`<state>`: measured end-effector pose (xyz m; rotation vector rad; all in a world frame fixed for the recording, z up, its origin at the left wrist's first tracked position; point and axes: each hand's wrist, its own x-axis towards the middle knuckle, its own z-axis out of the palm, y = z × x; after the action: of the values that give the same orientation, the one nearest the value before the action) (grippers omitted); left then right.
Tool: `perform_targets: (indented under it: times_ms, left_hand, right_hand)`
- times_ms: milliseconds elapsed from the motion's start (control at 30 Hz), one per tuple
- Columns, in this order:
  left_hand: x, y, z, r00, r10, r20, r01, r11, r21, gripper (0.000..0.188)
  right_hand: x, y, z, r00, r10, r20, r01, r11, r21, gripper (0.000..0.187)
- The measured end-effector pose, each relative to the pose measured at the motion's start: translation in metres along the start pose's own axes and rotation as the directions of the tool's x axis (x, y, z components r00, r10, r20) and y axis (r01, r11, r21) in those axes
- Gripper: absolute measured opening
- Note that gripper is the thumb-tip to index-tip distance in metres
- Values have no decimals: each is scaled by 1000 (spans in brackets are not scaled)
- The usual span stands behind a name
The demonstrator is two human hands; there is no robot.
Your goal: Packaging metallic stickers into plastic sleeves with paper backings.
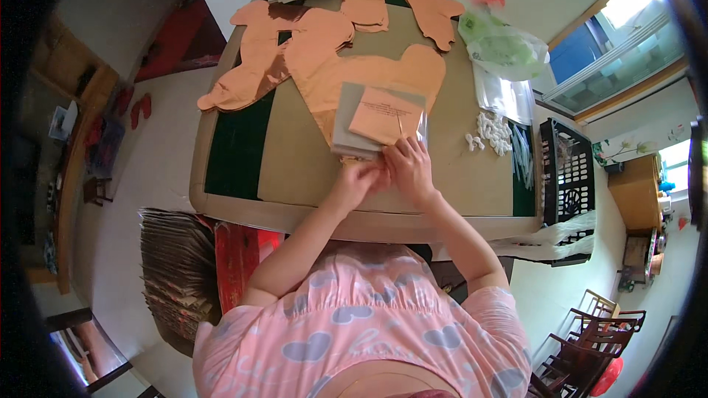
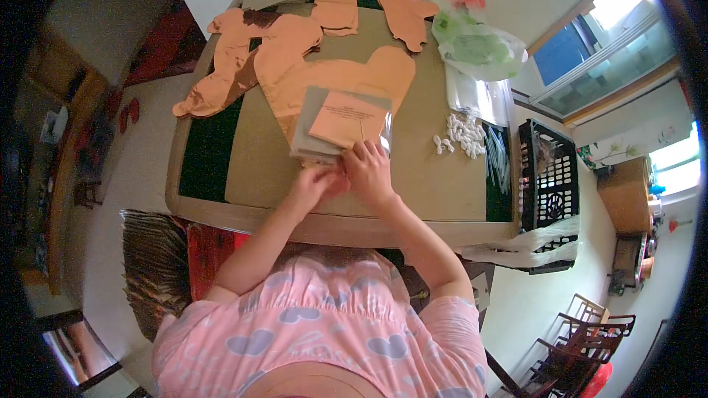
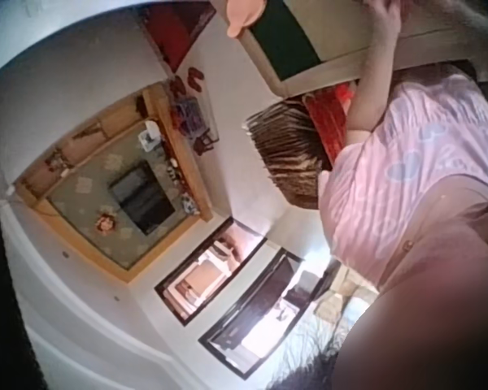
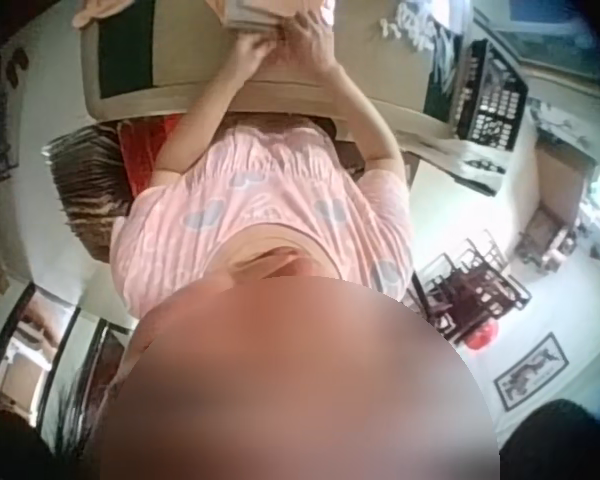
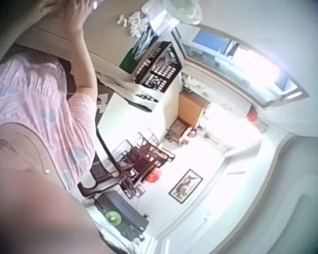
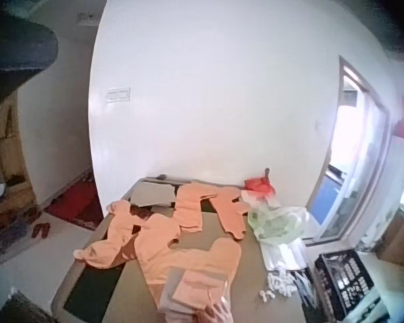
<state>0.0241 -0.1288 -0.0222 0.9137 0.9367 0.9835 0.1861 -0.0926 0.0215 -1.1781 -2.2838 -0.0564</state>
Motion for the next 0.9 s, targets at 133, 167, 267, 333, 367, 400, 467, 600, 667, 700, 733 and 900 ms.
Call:
perform_targets:
  times_ms: [133,167,267,333,367,400,467,600,667,700,733,900]
  left_hand:
    - [-42,29,12,887,461,12,-309,575,758,17]
    - [-41,30,12,841,516,160,-391,377,839,27]
    - [-35,17,8,792,513,330,-448,122,886,43]
    - [-33,11,7,799,488,350,-440,79,895,47]
    - [-33,10,7,811,471,346,-432,85,898,48]
    - [-33,10,7,823,454,341,-424,91,901,50]
    - [-30,15,12,836,422,350,-402,38,915,53]
    - [-25,20,18,828,410,382,-404,-36,914,54]
    - [-24,15,16,823,413,390,-401,-65,914,54]
    - [-24,12,16,817,417,399,-397,-95,913,54]
    - [-24,10,15,818,415,399,-397,-95,913,54]
    - [-30,5,15,847,360,391,-352,-171,920,58]
  right_hand:
    - [-18,-9,-3,996,63,67,-64,998,5,21]
    - [-23,-11,-2,995,64,74,-65,998,8,21]
    - [-32,-13,-1,993,108,55,-108,994,-2,23]
    - [-32,-12,-3,991,126,51,-125,992,-18,23]
    - [-31,-10,-6,990,132,49,-131,991,-15,20]
    - [-30,-5,-8,990,136,46,-136,991,-10,17]
    - [-25,1,-12,981,177,73,-173,983,-57,14]
    - [-14,8,-18,982,145,121,-134,986,-99,15]
    - [-10,9,-18,980,132,147,-115,987,-116,14]
    - [-9,8,-17,980,94,178,-72,989,-128,18]
    - [-6,7,-17,976,57,209,-28,990,-138,23]
    - [13,-6,-27,945,71,318,3,974,-227,27]
